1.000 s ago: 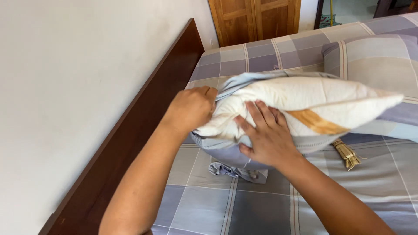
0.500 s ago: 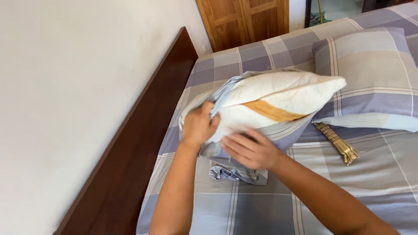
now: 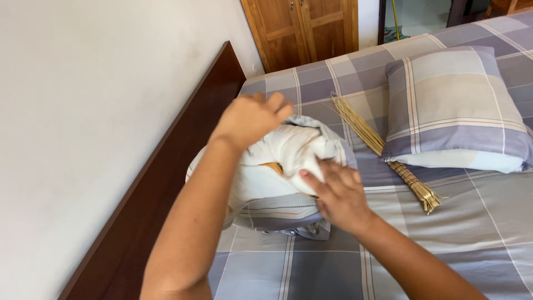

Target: The person inserts a white pillow into a gray and white checkered pillowcase on a bed. They pull the fabric over the pillow, tuck the corners, and smooth the surface. Finally, they fold a separate piece of gray fabric on the bed.

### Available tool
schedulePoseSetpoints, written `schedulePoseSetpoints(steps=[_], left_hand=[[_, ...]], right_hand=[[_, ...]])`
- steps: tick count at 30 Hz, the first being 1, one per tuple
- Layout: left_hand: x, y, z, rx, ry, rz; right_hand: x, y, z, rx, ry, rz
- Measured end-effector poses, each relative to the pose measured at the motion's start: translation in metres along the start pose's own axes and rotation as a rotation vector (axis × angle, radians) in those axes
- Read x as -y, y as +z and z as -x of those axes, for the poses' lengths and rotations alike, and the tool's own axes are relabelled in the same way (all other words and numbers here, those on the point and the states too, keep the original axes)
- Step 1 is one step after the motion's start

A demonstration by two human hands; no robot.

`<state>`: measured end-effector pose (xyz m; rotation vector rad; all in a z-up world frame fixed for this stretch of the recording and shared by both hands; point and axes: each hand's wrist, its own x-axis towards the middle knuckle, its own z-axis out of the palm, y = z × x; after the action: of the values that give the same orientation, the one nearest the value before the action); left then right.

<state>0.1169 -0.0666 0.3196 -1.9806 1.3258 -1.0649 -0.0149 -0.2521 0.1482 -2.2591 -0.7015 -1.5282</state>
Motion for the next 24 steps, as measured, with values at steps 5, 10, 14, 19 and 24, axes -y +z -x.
schedulePoseSetpoints(steps=[5, 10, 14, 19, 24], left_hand=[[-0.062, -0.028, -0.058, -0.132, 0.206, 0.180], [-0.073, 0.009, -0.036, -0.279, 0.218, 0.259], [-0.069, 0.038, -0.006, -0.265, -0.165, 0.460], [-0.112, 0.028, -0.020, -0.297, -0.176, 0.629], [-0.101, 0.044, 0.011, -0.178, -0.273, 0.734]], right_hand=[[-0.019, 0.044, -0.002, 0.215, 0.127, 0.132], [-0.079, 0.062, 0.006, 0.462, 0.414, 0.309], [-0.079, 0.041, -0.011, 0.307, 0.248, 0.518], [-0.094, 0.041, -0.007, 0.664, 0.430, 0.485], [-0.124, -0.058, -0.036, 0.445, -0.162, 0.379]])
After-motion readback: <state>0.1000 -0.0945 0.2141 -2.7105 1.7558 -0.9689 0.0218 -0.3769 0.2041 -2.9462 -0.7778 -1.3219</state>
